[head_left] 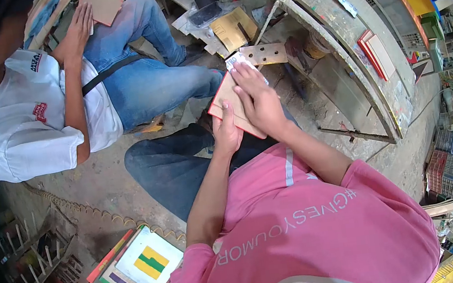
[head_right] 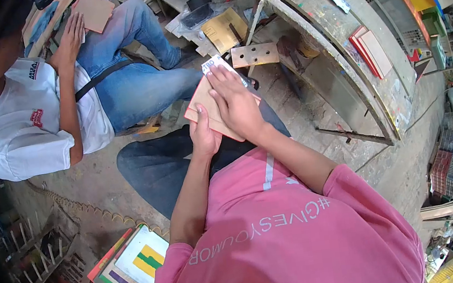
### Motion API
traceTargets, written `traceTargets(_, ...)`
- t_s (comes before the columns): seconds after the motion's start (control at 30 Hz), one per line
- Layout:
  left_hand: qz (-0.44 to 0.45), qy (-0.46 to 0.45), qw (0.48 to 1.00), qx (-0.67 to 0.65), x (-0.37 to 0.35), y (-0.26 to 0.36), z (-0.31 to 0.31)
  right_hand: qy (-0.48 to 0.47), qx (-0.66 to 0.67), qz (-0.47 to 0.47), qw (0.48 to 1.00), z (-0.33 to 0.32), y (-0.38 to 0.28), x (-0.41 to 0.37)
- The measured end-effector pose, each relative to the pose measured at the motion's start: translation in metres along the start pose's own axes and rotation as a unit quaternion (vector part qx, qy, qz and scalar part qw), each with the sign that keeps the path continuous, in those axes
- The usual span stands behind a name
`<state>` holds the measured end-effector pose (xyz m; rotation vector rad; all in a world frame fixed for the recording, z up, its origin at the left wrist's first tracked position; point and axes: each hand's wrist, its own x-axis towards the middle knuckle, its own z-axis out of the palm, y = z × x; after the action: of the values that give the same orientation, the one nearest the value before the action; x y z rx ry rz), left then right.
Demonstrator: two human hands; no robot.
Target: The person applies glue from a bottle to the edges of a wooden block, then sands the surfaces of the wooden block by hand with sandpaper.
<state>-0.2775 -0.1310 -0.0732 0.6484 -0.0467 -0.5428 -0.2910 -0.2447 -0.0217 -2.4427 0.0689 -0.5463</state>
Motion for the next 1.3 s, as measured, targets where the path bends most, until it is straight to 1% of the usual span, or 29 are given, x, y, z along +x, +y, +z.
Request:
traceTargets(0.07, -0.045, 0.017, 0.998, -0.031, 0.003, 0.004, -0.001, 0.015, 0.034, 0.032, 0.999, -0.004, -0.004, 0.009)
traceTargets(0.1, -0.043, 0.014, 0.999, -0.028, 0.004, 0.006, -0.002, 0.049, 0.037, 0.031, 0.998, -0.002, -0.007, 0.009)
traceTargets(0.13, -0.045, 0.016, 0.999, -0.013, 0.004, 0.007, -0.002, 0.051, 0.038, 0.029, 0.998, 0.001, -0.004, 0.008)
traceTargets(0.2, -0.042, 0.017, 0.999, 0.0, 0.003, 0.002, -0.009, 0.081, 0.142, 0.1, 0.982, 0.005, 0.006, 0.005)
traceTargets(0.23, -0.052, -0.023, 0.998, -0.016, 0.004, -0.002, -0.017, 0.085, 0.135, 0.113, 0.981, 0.005, 0.005, 0.007)
traceTargets(0.27, -0.059, -0.062, 0.996, -0.028, 0.005, -0.003, -0.027, 0.081, 0.123, 0.11, 0.983, 0.005, 0.01, 0.006)
traceTargets(0.37, -0.005, -0.026, 1.0, -0.006, 0.012, 0.01, 0.002, 0.117, 0.11, 0.044, 0.986, 0.004, 0.005, 0.004)
traceTargets(0.4, 0.004, -0.021, 1.0, 0.002, 0.012, 0.012, 0.005, 0.084, 0.081, 0.029, 0.993, 0.001, 0.0, 0.003)
traceTargets(0.47, -0.03, -0.043, 0.999, -0.012, 0.01, 0.005, -0.008, 0.044, 0.088, 0.021, 0.995, 0.009, -0.004, -0.004)
traceTargets(0.53, -0.023, -0.053, 0.998, 0.035, 0.009, 0.004, -0.013, 0.034, 0.077, 0.018, 0.996, 0.014, -0.003, -0.002)
traceTargets(0.6, -0.041, -0.015, 0.998, 0.05, 0.009, 0.002, -0.016, 0.021, 0.063, 0.016, 0.998, 0.017, -0.001, 0.003)
traceTargets(0.63, -0.038, -0.015, 0.998, 0.051, 0.008, 0.0, -0.016, 0.01, 0.068, 0.031, 0.997, 0.019, 0.0, 0.005)
traceTargets(0.67, -0.022, -0.004, 0.998, 0.06, 0.01, -0.003, -0.017, -0.001, 0.074, 0.046, 0.996, 0.02, 0.001, 0.007)
traceTargets(0.73, -0.004, 0.006, 0.997, 0.072, 0.011, -0.001, -0.015, -0.009, 0.068, 0.041, 0.997, 0.02, 0.001, 0.013)
traceTargets(0.8, 0.049, 0.036, 0.986, 0.155, 0.01, -0.002, -0.014, -0.019, 0.06, 0.04, 0.997, 0.019, 0.0, 0.013)
traceTargets(0.83, 0.037, 0.07, 0.971, 0.227, 0.008, 0.0, -0.017, -0.033, 0.063, 0.043, 0.997, 0.019, -0.002, 0.008)
traceTargets(0.87, 0.033, 0.066, 0.971, 0.227, 0.008, 0.002, -0.018, -0.044, 0.066, 0.047, 0.996, 0.019, -0.004, 0.002)
traceTargets(0.93, 0.073, 0.096, 0.973, 0.195, 0.011, 0.002, -0.02, -0.046, 0.077, 0.039, 0.995, 0.019, -0.01, -0.011)
traceTargets(1.0, 0.066, 0.114, 0.963, 0.237, 0.012, -0.003, -0.022, -0.03, 0.088, 0.019, 0.995, 0.018, -0.006, -0.002)
traceTargets(1.03, 0.069, 0.087, 0.959, 0.261, 0.009, 0.0, -0.017, -0.017, 0.082, 0.033, 0.996, 0.019, -0.003, 0.006)
traceTargets(1.07, 0.076, 0.061, 0.954, 0.284, 0.006, 0.005, -0.013, -0.002, 0.077, 0.029, 0.997, 0.017, 0.0, 0.014)
traceTargets(1.13, 0.076, 0.036, 0.948, 0.306, 0.002, 0.007, -0.016, 0.01, 0.073, 0.029, 0.997, 0.017, -0.004, 0.013)
traceTargets(1.17, 0.08, 0.051, 0.959, 0.268, 0.004, 0.0, -0.028, 0.015, 0.07, 0.035, 0.997, 0.015, -0.007, 0.004)
traceTargets(1.23, 0.081, 0.051, 0.96, 0.264, 0.006, 0.006, -0.021, -0.035, 0.083, 0.018, 0.996, 0.014, -0.015, -0.017)
traceTargets(1.27, 0.083, 0.058, 0.961, 0.258, 0.004, 0.007, -0.018, -0.034, 0.083, 0.022, 0.996, 0.015, -0.013, -0.016)
traceTargets(1.3, 0.076, 0.058, 0.963, 0.251, 0.004, 0.005, -0.018, -0.013, 0.072, 0.026, 0.997, 0.014, -0.01, -0.008)
